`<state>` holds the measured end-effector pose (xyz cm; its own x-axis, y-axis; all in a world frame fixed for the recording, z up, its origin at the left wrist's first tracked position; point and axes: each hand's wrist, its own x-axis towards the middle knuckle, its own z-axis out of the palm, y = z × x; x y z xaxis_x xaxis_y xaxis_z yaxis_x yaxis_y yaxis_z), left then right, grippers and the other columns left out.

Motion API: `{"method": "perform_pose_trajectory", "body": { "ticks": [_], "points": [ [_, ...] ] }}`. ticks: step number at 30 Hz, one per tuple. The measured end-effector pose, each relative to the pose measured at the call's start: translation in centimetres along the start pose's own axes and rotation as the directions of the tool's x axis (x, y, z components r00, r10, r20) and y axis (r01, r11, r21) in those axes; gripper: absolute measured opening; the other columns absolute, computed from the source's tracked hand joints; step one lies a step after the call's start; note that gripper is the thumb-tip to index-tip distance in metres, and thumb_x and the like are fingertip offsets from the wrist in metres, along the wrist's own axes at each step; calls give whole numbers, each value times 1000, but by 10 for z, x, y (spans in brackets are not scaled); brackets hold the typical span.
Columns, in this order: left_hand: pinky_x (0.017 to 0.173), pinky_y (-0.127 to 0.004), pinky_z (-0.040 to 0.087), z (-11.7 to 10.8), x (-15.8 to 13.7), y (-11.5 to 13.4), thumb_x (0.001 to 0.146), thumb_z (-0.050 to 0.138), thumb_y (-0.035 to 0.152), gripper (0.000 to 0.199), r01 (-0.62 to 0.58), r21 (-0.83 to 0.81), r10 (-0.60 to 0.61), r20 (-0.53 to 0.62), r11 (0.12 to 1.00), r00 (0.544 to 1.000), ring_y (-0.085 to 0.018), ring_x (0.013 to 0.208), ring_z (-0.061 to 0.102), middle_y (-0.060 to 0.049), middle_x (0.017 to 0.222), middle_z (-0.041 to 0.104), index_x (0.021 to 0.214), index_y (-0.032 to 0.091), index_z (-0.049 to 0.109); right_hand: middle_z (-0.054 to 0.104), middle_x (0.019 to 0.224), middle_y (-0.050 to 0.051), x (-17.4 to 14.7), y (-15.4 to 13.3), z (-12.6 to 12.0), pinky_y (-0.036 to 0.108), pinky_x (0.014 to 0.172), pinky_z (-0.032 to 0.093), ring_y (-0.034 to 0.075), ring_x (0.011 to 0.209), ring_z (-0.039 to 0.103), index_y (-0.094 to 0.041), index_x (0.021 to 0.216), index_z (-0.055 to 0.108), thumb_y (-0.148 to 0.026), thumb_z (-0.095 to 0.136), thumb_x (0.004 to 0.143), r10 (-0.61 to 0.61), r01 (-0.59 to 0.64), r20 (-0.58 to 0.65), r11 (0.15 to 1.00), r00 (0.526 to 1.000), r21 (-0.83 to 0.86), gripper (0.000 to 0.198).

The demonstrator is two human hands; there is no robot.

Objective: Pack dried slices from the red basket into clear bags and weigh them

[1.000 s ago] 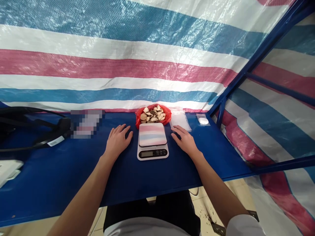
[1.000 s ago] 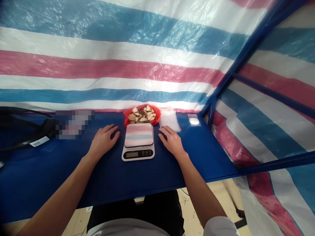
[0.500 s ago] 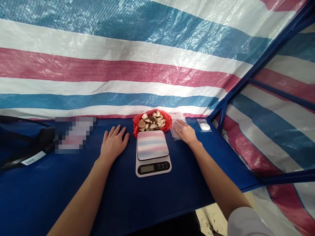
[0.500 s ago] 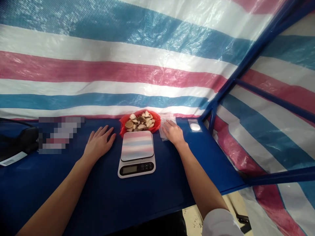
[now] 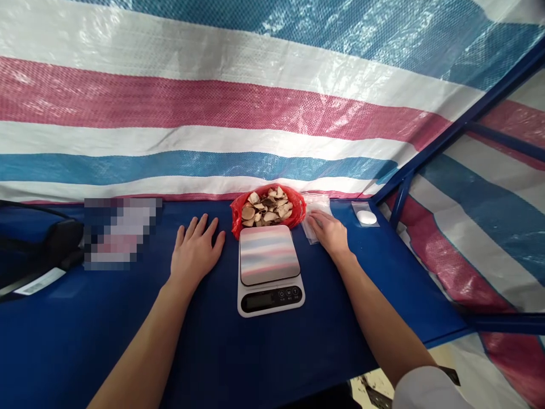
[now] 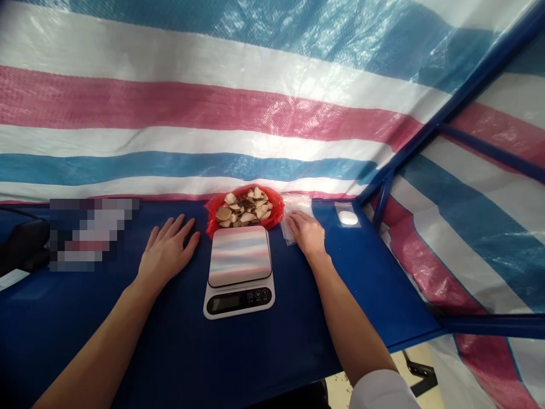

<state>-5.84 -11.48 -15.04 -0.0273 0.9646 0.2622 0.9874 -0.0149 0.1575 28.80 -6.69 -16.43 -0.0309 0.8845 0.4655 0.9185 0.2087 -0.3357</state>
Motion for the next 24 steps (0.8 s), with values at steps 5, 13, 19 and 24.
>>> {"method": "perform_pose_trajectory", "body": {
  "ticks": [5, 13, 19, 24],
  "points": [
    [124, -56, 28, 0, 0, 1, 103, 35, 40, 57, 12, -13, -12, -3, 1000, 1000, -36, 150, 40, -17, 158, 49, 146, 13, 59, 78, 121, 3, 0, 0, -3, 29, 88, 59, 23, 104, 76, -30, 111, 79, -39, 54, 101, 83, -81, -47, 995, 995, 54, 28],
    [121, -56, 33, -2, 4, -1, 99, 41, 38, 47, 5, -147, -18, -88, 989, 996, -35, 141, 52, -15, 145, 62, 129, 18, 72, 81, 108, 10, 3, 0, -20, 43, 101, 56, 30, 105, 75, -20, 103, 80, -55, 58, 94, 291, -176, -204, 877, 935, 447, 43],
    [107, -42, 49, -25, 3, 6, 98, 44, 41, 42, -68, -428, -22, -202, 901, 979, -30, 118, 66, -13, 123, 74, 115, 18, 75, 82, 99, 8, 9, -29, -38, 46, 100, 57, 28, 101, 76, -19, 97, 79, -56, 74, 82, 352, -94, -110, 514, 930, 853, 40],
    [99, -36, 53, -48, -3, 34, 98, 52, 50, 41, -140, -756, -46, -220, 640, 974, -25, 108, 70, -11, 117, 75, 111, 18, 74, 81, 92, 5, 5, -73, -51, 44, 89, 63, 26, 90, 78, -22, 90, 77, -54, 81, 78, 229, -175, 142, 133, 963, 976, 34]
  ]
}}
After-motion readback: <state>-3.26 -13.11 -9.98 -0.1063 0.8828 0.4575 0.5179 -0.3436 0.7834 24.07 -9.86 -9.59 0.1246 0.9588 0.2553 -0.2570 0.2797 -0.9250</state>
